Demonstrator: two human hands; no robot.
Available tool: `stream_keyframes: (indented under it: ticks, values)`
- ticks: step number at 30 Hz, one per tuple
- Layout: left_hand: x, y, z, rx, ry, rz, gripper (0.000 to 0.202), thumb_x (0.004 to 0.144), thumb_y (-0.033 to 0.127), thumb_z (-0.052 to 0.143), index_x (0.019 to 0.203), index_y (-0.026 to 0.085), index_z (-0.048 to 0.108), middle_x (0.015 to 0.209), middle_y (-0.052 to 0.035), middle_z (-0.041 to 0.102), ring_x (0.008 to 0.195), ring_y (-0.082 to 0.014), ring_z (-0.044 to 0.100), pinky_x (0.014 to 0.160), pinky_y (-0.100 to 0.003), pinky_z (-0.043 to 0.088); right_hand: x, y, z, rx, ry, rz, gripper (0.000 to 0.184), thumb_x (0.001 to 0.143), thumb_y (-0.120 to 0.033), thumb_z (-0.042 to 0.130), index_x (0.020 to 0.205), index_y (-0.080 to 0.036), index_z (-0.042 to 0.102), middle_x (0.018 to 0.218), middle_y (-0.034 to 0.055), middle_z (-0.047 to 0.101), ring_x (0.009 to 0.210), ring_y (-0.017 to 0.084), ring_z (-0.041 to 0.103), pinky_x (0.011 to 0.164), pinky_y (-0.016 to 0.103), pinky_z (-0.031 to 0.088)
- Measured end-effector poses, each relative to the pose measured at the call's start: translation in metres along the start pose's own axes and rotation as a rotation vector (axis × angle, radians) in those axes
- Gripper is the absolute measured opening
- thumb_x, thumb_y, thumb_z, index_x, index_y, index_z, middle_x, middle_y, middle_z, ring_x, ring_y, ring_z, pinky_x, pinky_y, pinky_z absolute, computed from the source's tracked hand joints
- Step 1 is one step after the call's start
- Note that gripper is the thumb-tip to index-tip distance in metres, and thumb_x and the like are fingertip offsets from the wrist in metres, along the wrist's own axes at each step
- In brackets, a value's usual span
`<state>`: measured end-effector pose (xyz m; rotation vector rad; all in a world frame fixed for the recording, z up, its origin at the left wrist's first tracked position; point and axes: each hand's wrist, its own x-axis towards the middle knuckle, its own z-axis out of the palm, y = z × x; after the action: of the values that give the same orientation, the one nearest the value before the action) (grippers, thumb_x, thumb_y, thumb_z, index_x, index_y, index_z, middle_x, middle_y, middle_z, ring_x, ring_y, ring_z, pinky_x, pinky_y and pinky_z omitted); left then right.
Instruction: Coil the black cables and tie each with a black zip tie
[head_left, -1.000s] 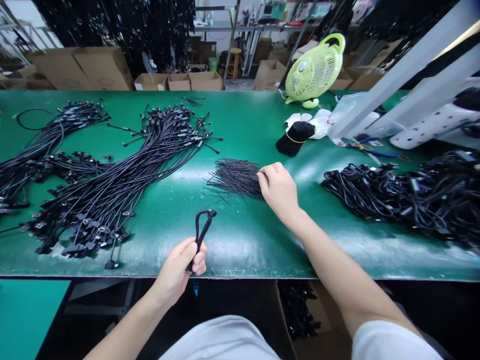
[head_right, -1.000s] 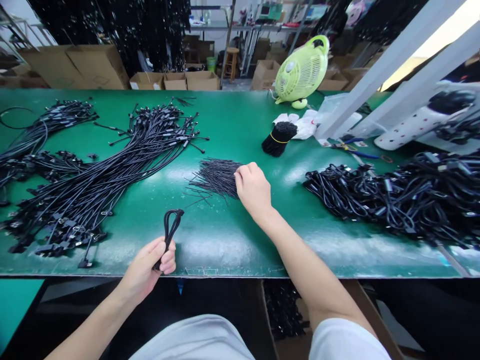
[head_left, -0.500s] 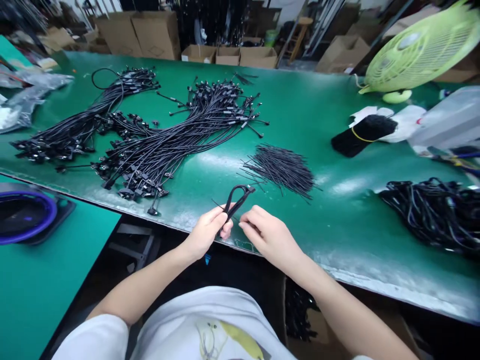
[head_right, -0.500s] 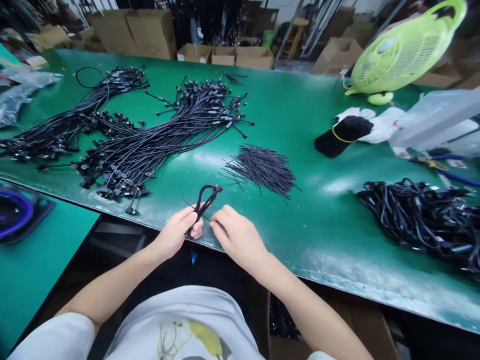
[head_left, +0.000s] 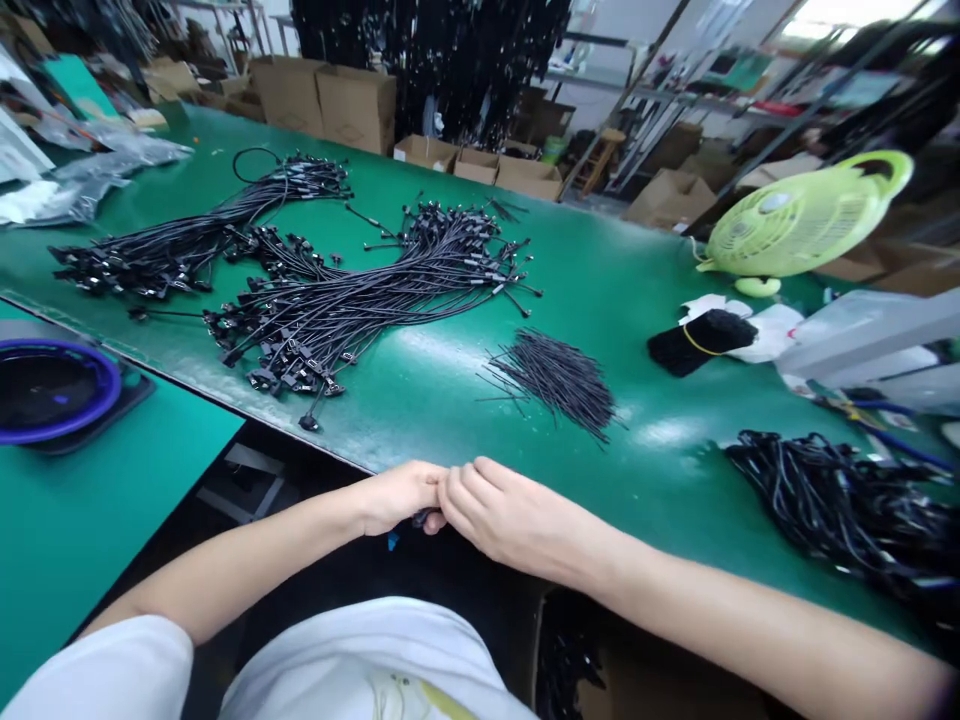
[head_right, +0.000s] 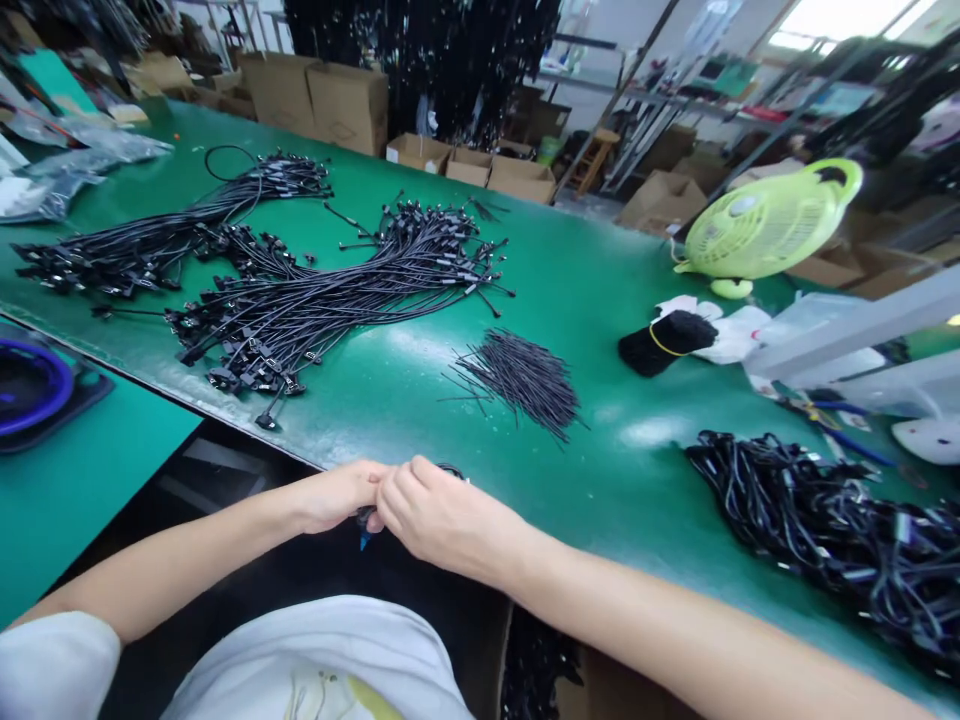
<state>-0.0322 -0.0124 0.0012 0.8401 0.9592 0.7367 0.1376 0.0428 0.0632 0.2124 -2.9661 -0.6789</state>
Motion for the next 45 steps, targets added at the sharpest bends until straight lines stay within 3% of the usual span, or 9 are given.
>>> stream_keyframes:
  ticks: [6, 12, 15, 18, 23, 28, 35, 43, 45]
  values:
    - [0.001, 0.0, 0.004, -0.149, -0.037, -0.178, 0.025, 0.063, 0.035, 0.07, 0.068, 0.016, 0.056, 0.054, 0.005, 0.048, 0.048, -0.0075, 0.04, 0.053, -0.026, 0.033, 0.006, -0.02, -0.003, -0.137, -0.164, -0.061, 0.037, 0.082, -0.004, 0.035, 0.077, -0.017, 0.069, 0.071, 0.0124, 0.057, 0.066, 0.024, 0.045, 0.064, 0.039, 0.032]
    - [-0.004, -0.002, 0.016, 0.024, 0.089, 0.0, 0.008, 0.074, 0.022, 0.052, 0.069, 0.017, 0.054, 0.057, 0.0043, 0.047, 0.056, -0.0106, 0.043, 0.061, -0.028, 0.036, 0.01, -0.007, 0.006, -0.16, -0.222, -0.029, 0.027, 0.078, -0.008, 0.041, 0.061, -0.017, 0.06, 0.055, 0.0087, 0.046, 0.052, 0.02, 0.037, 0.054, 0.036, 0.022]
    - [-0.004, 0.005, 0.018, 0.02, 0.222, 0.134, 0.027, 0.074, 0.016, 0.053, 0.099, 0.018, 0.064, 0.091, -0.0031, 0.065, 0.096, -0.0198, 0.056, 0.089, -0.035, 0.041, 0.012, 0.012, 0.02, -0.007, -0.106, 0.167, 0.02, 0.08, -0.011, 0.046, 0.064, -0.017, 0.057, 0.056, 0.0061, 0.048, 0.051, 0.018, 0.04, 0.054, 0.034, 0.024]
    - [0.004, 0.014, 0.012, -0.077, 0.318, 0.285, 0.042, 0.084, 0.029, 0.055, 0.124, 0.019, 0.059, 0.131, -0.0083, 0.059, 0.132, -0.025, 0.04, 0.111, -0.039, 0.027, 0.018, 0.018, 0.035, 0.193, 0.112, 0.417, 0.022, 0.088, -0.012, 0.043, 0.07, -0.016, 0.057, 0.062, 0.0043, 0.054, 0.055, 0.016, 0.046, 0.056, 0.031, 0.029]
    - [0.004, 0.031, 0.0, -0.172, 0.342, 0.457, 0.056, 0.095, 0.056, 0.033, 0.11, 0.016, 0.068, 0.126, -0.0101, 0.062, 0.123, -0.026, 0.048, 0.109, -0.041, 0.031, 0.028, 0.001, 0.045, 0.641, 0.492, 0.791, 0.029, 0.098, -0.021, 0.038, 0.075, -0.018, 0.055, 0.068, 0.0015, 0.058, 0.062, 0.013, 0.053, 0.06, 0.024, 0.038]
    - [-0.02, 0.025, 0.006, 0.402, 0.341, 0.569, 0.058, 0.092, 0.062, 0.035, 0.086, 0.017, 0.071, 0.099, -0.0099, 0.065, 0.098, -0.0227, 0.051, 0.096, -0.035, 0.035, 0.015, 0.01, 0.043, 0.703, 0.464, 0.883, 0.032, 0.098, -0.023, 0.04, 0.068, -0.02, 0.051, 0.061, -0.0015, 0.053, 0.055, 0.012, 0.047, 0.055, 0.024, 0.033]
    - [0.009, 0.013, -0.005, -0.105, 0.293, 0.18, 0.074, 0.084, 0.077, 0.028, 0.075, 0.015, 0.066, 0.069, -0.0057, 0.06, 0.073, -0.0186, 0.05, 0.073, -0.031, 0.039, 0.014, -0.009, 0.03, 0.17, 0.458, 0.663, 0.03, 0.093, -0.009, 0.035, 0.075, -0.017, 0.057, 0.063, 0.0028, 0.05, 0.058, 0.017, 0.037, 0.059, 0.033, 0.023]
    - [-0.023, 0.041, 0.005, 0.176, 0.114, 0.373, 0.075, 0.092, 0.067, 0.027, 0.058, 0.015, 0.069, 0.079, -0.0064, 0.053, 0.074, -0.016, 0.051, 0.076, -0.031, 0.043, -0.002, -0.019, 0.051, 0.566, 0.359, 0.517, 0.026, 0.095, -0.011, 0.038, 0.081, -0.018, 0.059, 0.068, -0.0007, 0.059, 0.06, 0.012, 0.047, 0.058, 0.027, 0.028]
    - [-0.026, 0.039, 0.011, 0.31, 0.131, 0.404, 0.052, 0.093, 0.055, 0.044, 0.075, 0.017, 0.075, 0.09, -0.0069, 0.056, 0.087, -0.018, 0.055, 0.087, -0.031, 0.043, -0.007, -0.011, 0.056, 0.493, 0.35, 0.557, 0.027, 0.094, -0.012, 0.038, 0.081, -0.018, 0.06, 0.066, -0.0001, 0.058, 0.059, 0.012, 0.047, 0.058, 0.027, 0.027]
